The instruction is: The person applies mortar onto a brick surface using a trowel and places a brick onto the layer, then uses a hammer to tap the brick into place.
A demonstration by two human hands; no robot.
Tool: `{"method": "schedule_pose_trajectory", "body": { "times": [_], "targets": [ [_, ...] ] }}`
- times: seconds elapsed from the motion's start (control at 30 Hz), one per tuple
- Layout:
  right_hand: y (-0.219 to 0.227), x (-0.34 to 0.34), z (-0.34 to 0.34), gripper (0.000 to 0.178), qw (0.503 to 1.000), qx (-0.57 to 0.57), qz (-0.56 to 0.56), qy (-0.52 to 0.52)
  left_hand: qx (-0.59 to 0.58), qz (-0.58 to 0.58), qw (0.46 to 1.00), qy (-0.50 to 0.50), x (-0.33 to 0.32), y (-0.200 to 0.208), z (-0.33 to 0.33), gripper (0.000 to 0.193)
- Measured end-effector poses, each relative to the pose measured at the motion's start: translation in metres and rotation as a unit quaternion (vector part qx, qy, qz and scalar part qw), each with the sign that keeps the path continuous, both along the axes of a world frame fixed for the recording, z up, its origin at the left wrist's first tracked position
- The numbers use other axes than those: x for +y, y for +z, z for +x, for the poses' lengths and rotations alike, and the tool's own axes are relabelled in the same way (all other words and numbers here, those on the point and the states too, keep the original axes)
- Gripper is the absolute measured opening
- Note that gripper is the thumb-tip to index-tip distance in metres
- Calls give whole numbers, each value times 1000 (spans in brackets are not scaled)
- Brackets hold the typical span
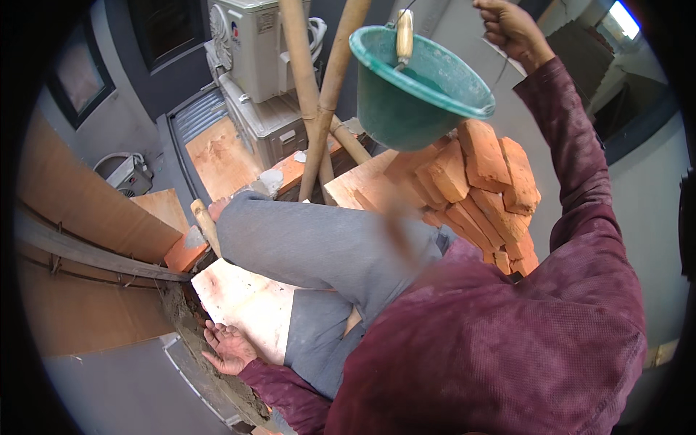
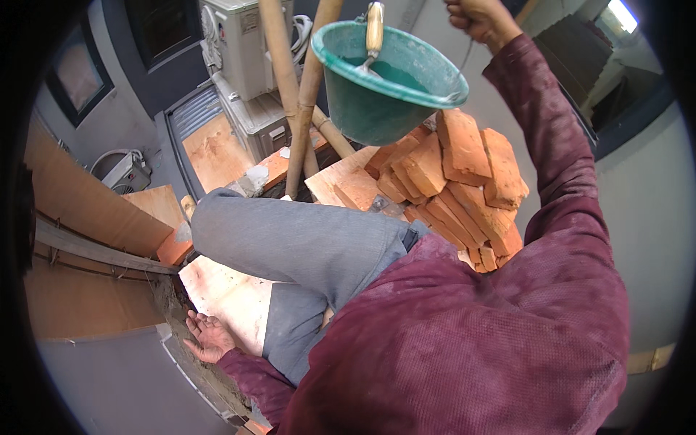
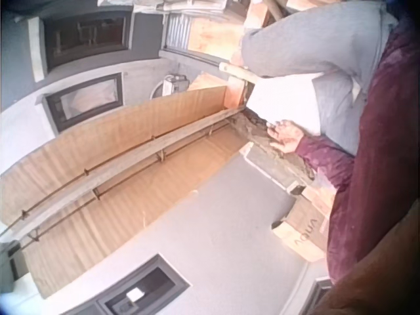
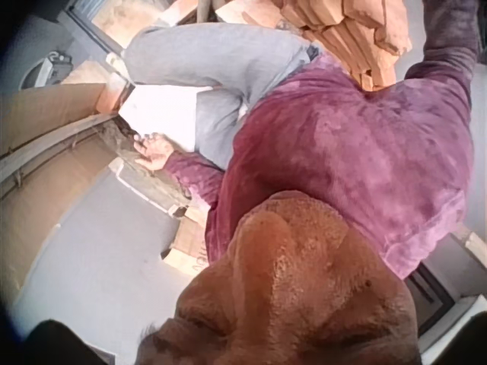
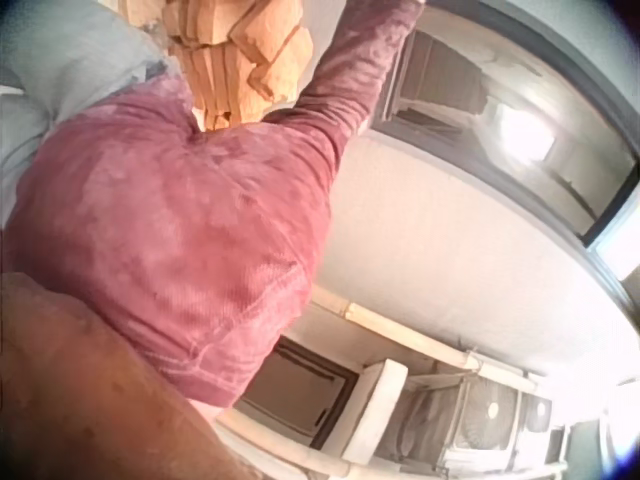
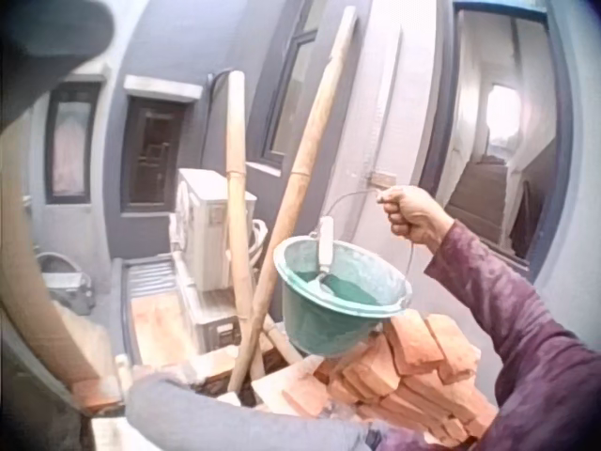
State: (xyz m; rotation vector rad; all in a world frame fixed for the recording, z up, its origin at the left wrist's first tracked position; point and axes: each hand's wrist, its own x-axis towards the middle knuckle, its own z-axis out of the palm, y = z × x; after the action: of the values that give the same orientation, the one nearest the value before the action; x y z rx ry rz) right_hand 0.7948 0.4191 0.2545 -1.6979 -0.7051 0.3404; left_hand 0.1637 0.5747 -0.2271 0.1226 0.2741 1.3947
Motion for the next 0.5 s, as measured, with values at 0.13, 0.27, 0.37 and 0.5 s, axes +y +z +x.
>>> {"method": "schedule_pose_trajectory", "body": {
  "times": [0.13,0.27,0.37,0.5],
  "targets": [
    [-61,56,-9,15,995,84,53,-13,-11,7,1000,-1,-3,0,2,57],
    [-92,73,-57,14,988,116,97,-28,-11,18,1000,-7,-4,-1,0,56],
    [-113,66,-58,14,979,145,141,-22,-11,9,1000,-12,-4,-1,5,56],
    [-140,76,-97,13,973,165,159,-24,-11,-15,1000,-5,-6,-3,1,56]
  ]
}}
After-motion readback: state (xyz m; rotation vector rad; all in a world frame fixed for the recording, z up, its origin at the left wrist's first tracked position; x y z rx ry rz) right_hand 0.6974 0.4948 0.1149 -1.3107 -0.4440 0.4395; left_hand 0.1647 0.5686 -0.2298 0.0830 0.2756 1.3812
